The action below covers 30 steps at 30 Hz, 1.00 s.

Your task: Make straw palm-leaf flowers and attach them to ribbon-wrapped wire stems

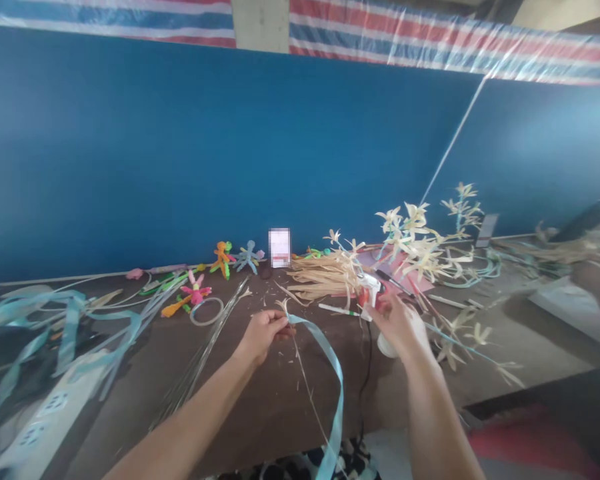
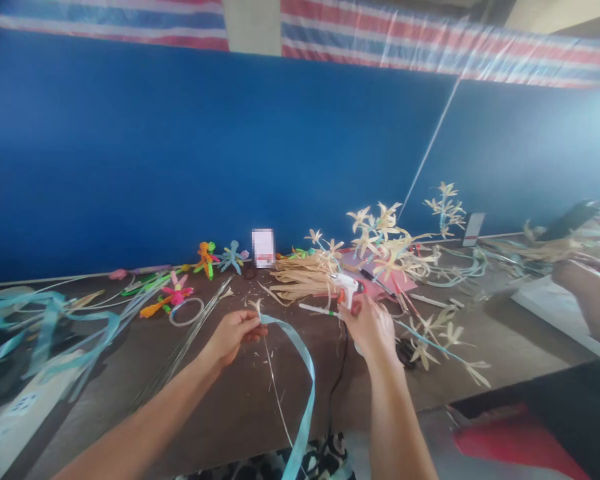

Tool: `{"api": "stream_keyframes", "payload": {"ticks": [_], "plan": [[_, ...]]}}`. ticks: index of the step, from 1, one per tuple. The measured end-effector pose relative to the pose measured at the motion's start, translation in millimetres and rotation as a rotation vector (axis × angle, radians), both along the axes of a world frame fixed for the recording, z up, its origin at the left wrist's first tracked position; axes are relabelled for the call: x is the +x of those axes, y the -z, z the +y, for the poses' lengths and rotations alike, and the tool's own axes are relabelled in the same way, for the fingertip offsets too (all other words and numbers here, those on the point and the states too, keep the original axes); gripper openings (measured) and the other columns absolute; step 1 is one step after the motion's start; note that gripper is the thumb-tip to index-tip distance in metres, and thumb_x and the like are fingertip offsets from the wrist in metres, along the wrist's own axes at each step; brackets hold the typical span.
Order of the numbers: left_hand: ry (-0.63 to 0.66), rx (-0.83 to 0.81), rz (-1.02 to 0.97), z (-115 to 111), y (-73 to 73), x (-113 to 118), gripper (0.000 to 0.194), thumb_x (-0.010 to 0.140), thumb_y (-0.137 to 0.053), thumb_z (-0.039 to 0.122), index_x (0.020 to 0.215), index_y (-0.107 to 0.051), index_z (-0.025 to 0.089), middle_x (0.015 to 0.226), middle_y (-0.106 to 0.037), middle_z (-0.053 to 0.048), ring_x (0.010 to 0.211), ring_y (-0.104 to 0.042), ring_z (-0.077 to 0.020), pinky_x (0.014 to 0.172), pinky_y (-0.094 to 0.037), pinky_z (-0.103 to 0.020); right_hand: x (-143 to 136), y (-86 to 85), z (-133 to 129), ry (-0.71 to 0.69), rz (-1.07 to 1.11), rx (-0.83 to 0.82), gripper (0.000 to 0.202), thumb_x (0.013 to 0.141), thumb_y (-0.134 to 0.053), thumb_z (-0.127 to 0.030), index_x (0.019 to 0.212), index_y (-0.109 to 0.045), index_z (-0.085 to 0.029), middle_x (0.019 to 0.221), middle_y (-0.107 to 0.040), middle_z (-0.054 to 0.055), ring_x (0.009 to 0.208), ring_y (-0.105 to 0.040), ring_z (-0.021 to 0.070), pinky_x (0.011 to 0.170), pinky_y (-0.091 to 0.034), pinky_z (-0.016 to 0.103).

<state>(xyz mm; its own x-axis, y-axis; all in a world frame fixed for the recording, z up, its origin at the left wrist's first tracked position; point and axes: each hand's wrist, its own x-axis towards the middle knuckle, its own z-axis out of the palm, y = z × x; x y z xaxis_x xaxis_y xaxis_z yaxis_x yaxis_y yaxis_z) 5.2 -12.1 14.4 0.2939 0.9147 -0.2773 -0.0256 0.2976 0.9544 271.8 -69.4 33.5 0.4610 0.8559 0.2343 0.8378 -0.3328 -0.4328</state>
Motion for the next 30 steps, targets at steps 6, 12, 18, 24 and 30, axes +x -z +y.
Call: {"api": "stream_keyframes", "payload": {"ticks": [6,12,18,24,30], "plan": [[0.008,0.029,0.002,-2,-2.8,2,0.016,0.065,-0.060,0.026,0.072,-0.059,0.011,0.067,-0.066,-0.009,0.061,-0.062,-0.0157,0.053,-0.045,-0.022,-81,1.0,-3,-0.535,0.543,0.246,0.024,0.076,-0.045,-0.032,0.091,-0.060,-0.021,0.091,-0.062,0.005,0.084,-0.055,0.0184,0.074,-0.040,0.029],[0.020,0.110,-0.015,-9,-0.2,-1,0.015,0.064,-0.059,0.029,0.070,-0.061,0.014,0.064,-0.065,-0.004,0.060,-0.060,-0.0156,0.055,-0.045,-0.024,-123,20.9,34,-0.674,0.787,0.105,0.025,0.073,-0.047,-0.031,0.086,-0.063,-0.017,0.081,-0.065,0.003,0.077,-0.058,0.0168,0.069,-0.042,0.026],[-0.052,0.140,0.038,-9,6.1,-3,0.013,0.063,-0.060,0.027,0.067,-0.060,0.014,0.060,-0.064,-0.004,0.058,-0.060,-0.0161,0.054,-0.045,-0.024,-127,18.9,36,-0.577,0.645,0.055,0.017,0.068,-0.050,-0.027,0.065,-0.062,-0.016,0.059,-0.061,0.000,0.059,-0.055,0.0136,0.056,-0.039,0.021],[-0.130,0.120,0.046,-6,13.4,-3,0.015,0.061,-0.062,0.027,0.067,-0.061,0.014,0.060,-0.063,-0.003,0.055,-0.058,-0.0140,0.054,-0.047,-0.024,-142,12.5,22,-0.503,0.409,0.040,0.014,0.070,-0.049,-0.026,0.076,-0.060,-0.023,0.072,-0.064,0.000,0.068,-0.057,0.0158,0.061,-0.037,0.023],[-0.164,0.098,-0.022,-4,19.3,-3,0.018,0.060,-0.064,0.027,0.069,-0.061,0.011,0.062,-0.063,-0.004,0.053,-0.056,-0.0122,0.054,-0.047,-0.025,-151,13.7,18,-0.445,0.188,0.058,0.013,0.068,-0.051,-0.026,0.080,-0.056,-0.023,0.075,-0.063,0.001,0.070,-0.057,0.0169,0.060,-0.034,0.023]]}}
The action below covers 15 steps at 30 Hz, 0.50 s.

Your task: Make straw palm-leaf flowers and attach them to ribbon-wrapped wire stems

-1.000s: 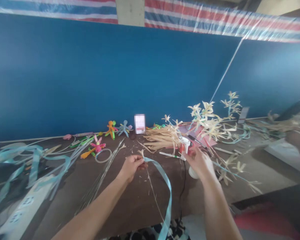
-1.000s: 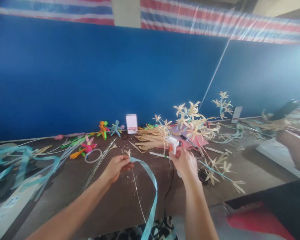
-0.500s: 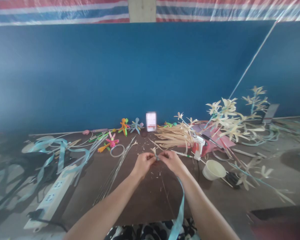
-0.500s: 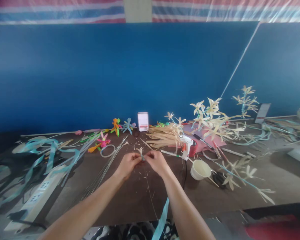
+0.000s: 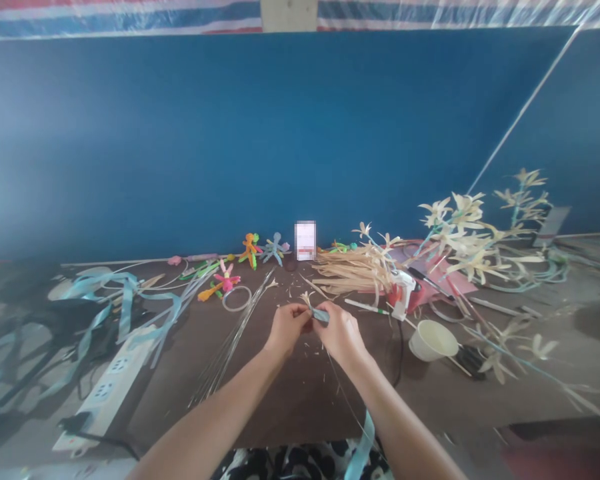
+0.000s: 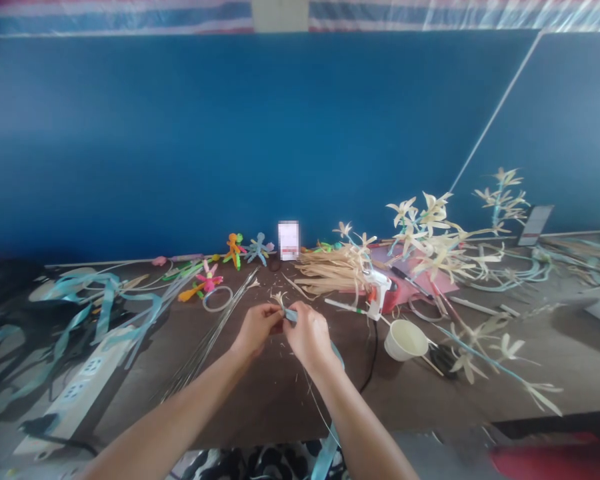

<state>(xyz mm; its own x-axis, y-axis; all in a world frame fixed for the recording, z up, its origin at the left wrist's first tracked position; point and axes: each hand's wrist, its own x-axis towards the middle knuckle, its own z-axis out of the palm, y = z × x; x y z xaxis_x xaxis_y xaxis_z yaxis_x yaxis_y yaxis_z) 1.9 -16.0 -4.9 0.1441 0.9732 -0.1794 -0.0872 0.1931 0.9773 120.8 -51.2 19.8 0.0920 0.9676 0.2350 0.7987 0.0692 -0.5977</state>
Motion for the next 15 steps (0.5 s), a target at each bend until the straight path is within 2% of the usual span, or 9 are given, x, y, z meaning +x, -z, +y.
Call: {"api": "stream_keyframes", "payload": {"ticks": [9,15], "plan": [[-0.033,-0.043,-0.038,-1,3.3,1,0.016,0.060,-0.063,0.024,0.068,-0.060,0.011,0.058,-0.060,-0.003,0.051,-0.055,-0.0120,0.053,-0.047,-0.026,-6,8.7,1,0.002,-0.048,0.116,0.010,0.067,-0.048,-0.016,0.074,-0.053,-0.021,0.078,-0.061,0.000,0.071,-0.055,0.0156,0.062,-0.033,0.022],[-0.045,-0.049,-0.063,-3,2.8,3,0.013,0.058,-0.063,0.023,0.065,-0.061,0.012,0.054,-0.059,0.000,0.048,-0.054,-0.0103,0.050,-0.046,-0.024,-7,12.5,-3,-0.004,-0.067,0.163,0.010,0.069,-0.046,-0.016,0.075,-0.053,-0.020,0.074,-0.060,0.002,0.070,-0.054,0.0155,0.061,-0.033,0.022]]}}
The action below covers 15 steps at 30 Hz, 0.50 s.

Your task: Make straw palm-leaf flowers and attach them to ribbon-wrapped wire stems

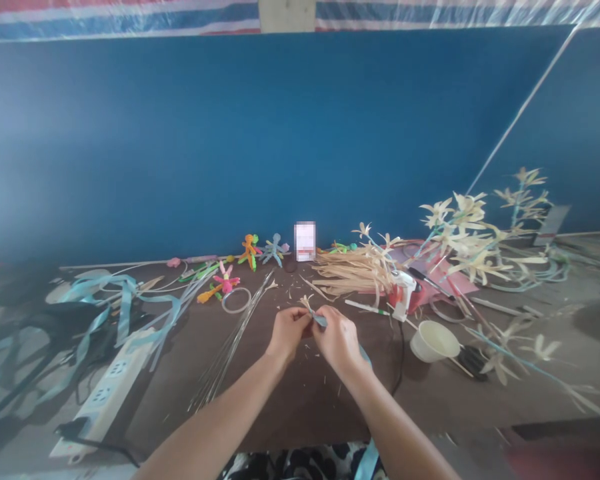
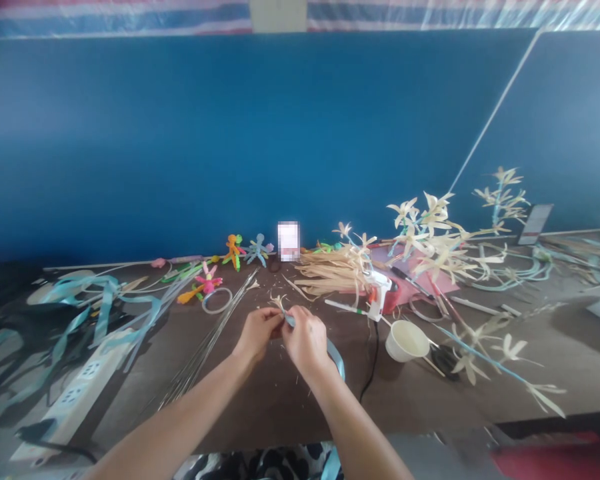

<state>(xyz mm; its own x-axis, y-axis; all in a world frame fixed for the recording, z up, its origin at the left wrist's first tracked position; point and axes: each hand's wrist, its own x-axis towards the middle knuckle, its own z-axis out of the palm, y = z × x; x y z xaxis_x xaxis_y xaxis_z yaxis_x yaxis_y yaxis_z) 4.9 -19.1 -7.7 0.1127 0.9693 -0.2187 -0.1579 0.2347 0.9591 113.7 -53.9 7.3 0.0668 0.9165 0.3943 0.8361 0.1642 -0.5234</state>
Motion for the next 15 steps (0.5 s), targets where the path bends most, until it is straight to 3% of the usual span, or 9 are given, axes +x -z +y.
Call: {"api": "stream_keyframes", "payload": {"ticks": [8,15], "plan": [[0.037,-0.049,-0.018,-2,-7.5,-2,0.013,0.058,-0.063,0.022,0.065,-0.061,0.012,0.055,-0.059,-0.001,0.050,-0.054,-0.0105,0.053,-0.046,-0.024,1,0.6,-1,0.014,0.059,0.028,0.009,0.070,-0.045,-0.017,0.071,-0.053,-0.019,0.068,-0.058,0.002,0.063,-0.052,0.0140,0.059,-0.032,0.021],[0.207,-0.077,-0.045,-1,-26.0,-15,0.020,0.062,-0.062,0.026,0.077,-0.063,0.014,0.064,-0.062,-0.005,0.059,-0.058,-0.0151,0.047,-0.041,-0.022,10,-0.7,10,-0.085,0.508,-0.148,0.010,0.066,-0.047,-0.022,0.063,-0.055,-0.016,0.055,-0.053,-0.003,0.051,-0.045,0.0097,0.049,-0.032,0.018]]}}
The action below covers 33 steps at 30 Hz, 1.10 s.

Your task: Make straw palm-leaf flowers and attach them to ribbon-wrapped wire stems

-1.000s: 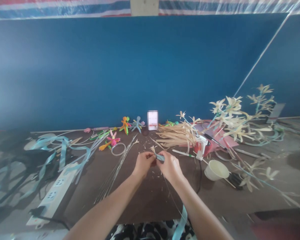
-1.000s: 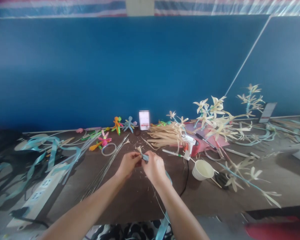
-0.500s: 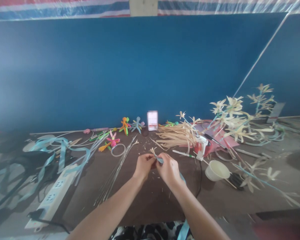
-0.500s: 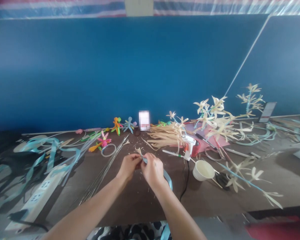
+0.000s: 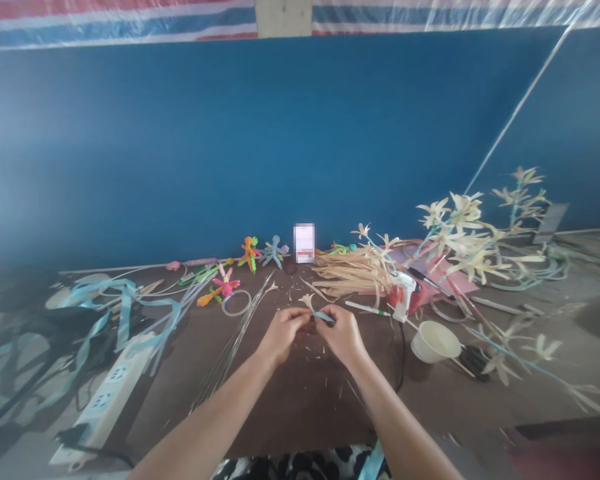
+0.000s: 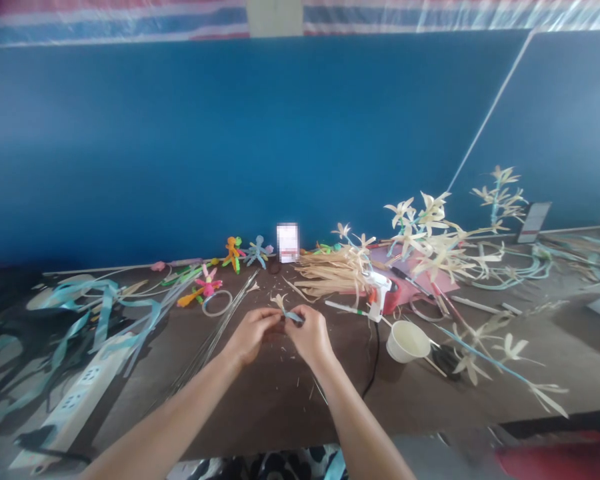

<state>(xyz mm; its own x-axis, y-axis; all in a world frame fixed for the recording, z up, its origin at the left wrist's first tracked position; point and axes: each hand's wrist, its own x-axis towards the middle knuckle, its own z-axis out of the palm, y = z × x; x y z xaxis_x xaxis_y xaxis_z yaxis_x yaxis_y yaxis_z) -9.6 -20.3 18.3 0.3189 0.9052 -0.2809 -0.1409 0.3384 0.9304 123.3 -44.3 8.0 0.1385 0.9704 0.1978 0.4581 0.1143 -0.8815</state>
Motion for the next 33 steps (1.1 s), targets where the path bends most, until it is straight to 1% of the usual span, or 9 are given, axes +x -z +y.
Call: {"api": "stream_keyframes", "payload": {"ticks": [3,8,10,13,16,20,24,27,33], "plan": [[0.054,0.010,-0.015,2,-2.1,-2,0.022,0.062,-0.063,0.031,0.074,-0.063,0.013,0.062,-0.061,-0.004,0.057,-0.056,-0.0124,0.044,-0.038,-0.018,3,-4.1,1,-0.046,0.216,-0.035,0.010,0.064,-0.049,-0.022,0.060,-0.056,-0.015,0.053,-0.052,-0.003,0.052,-0.044,0.0087,0.050,-0.032,0.018],[0.057,-0.041,-0.117,3,4.2,2,0.022,0.060,-0.067,0.030,0.072,-0.062,0.012,0.054,-0.053,0.001,0.047,-0.046,-0.0055,0.040,-0.032,-0.015,-1,-2.0,-1,-0.105,0.560,-0.124,0.012,0.063,-0.054,-0.026,0.061,-0.054,-0.014,0.050,-0.050,-0.004,0.044,-0.039,0.0064,0.044,-0.029,0.018],[0.038,-0.056,-0.131,3,6.7,3,0.022,0.059,-0.067,0.029,0.072,-0.062,0.012,0.054,-0.052,0.001,0.046,-0.044,-0.0049,0.039,-0.031,-0.015,-3,2.0,-1,-0.102,0.646,-0.149,0.014,0.062,-0.056,-0.028,0.062,-0.053,-0.014,0.048,-0.048,-0.005,0.041,-0.036,0.0055,0.042,-0.028,0.017],[-0.024,-0.054,-0.125,2,8.7,5,0.022,0.057,-0.068,0.029,0.069,-0.062,0.012,0.054,-0.052,0.001,0.048,-0.044,-0.0054,0.039,-0.030,-0.015,-5,6.2,-1,-0.090,0.671,-0.153,0.017,0.061,-0.058,-0.030,0.062,-0.053,-0.014,0.048,-0.048,-0.005,0.040,-0.035,0.0050,0.040,-0.027,0.017],[-0.066,-0.035,-0.101,1,9.4,5,0.021,0.056,-0.068,0.031,0.066,-0.061,0.013,0.054,-0.051,0.002,0.051,-0.045,-0.0067,0.040,-0.032,-0.015,-4,5.3,-2,-0.091,0.568,-0.126,0.016,0.064,-0.056,-0.029,0.063,-0.055,-0.013,0.052,-0.051,-0.003,0.044,-0.040,0.0062,0.044,-0.031,0.018],[-0.064,0.055,-0.003,0,9.9,3,0.022,0.060,-0.063,0.034,0.061,-0.057,0.013,0.056,-0.051,0.001,0.054,-0.047,-0.0085,0.041,-0.034,-0.016,-3,2.5,-2,-0.105,0.364,-0.048,0.016,0.067,-0.053,-0.028,0.065,-0.058,-0.014,0.059,-0.057,0.000,0.055,-0.048,0.0101,0.053,-0.036,0.019],[-0.052,0.136,0.083,-1,9.8,2,0.022,0.065,-0.058,0.035,0.062,-0.055,0.014,0.057,-0.051,0.002,0.052,-0.047,-0.0086,0.041,-0.036,-0.016,-4,4.9,-1,-0.101,0.221,-0.037,0.014,0.066,-0.054,-0.028,0.067,-0.058,-0.015,0.060,-0.058,-0.001,0.056,-0.050,0.0115,0.052,-0.037,0.020],[-0.043,0.163,0.140,-1,9.4,3,0.021,0.067,-0.055,0.036,0.065,-0.054,0.015,0.058,-0.055,0.001,0.054,-0.052,-0.0106,0.042,-0.038,-0.018,-2,4.9,0,-0.091,0.096,-0.031,0.017,0.070,-0.050,-0.030,0.068,-0.060,-0.017,0.062,-0.060,0.000,0.058,-0.053,0.0123,0.055,-0.038,0.020],[-0.059,0.206,0.280,2,12.2,5,0.019,0.067,-0.055,0.033,0.067,-0.053,0.015,0.059,-0.059,-0.002,0.057,-0.059,-0.0151,0.042,-0.040,-0.019,8,-8.0,1,-0.031,-0.230,-0.020,0.012,0.069,-0.050,-0.026,0.068,-0.062,-0.022,0.071,-0.063,-0.001,0.068,-0.055,0.0138,0.060,-0.036,0.021]]}}
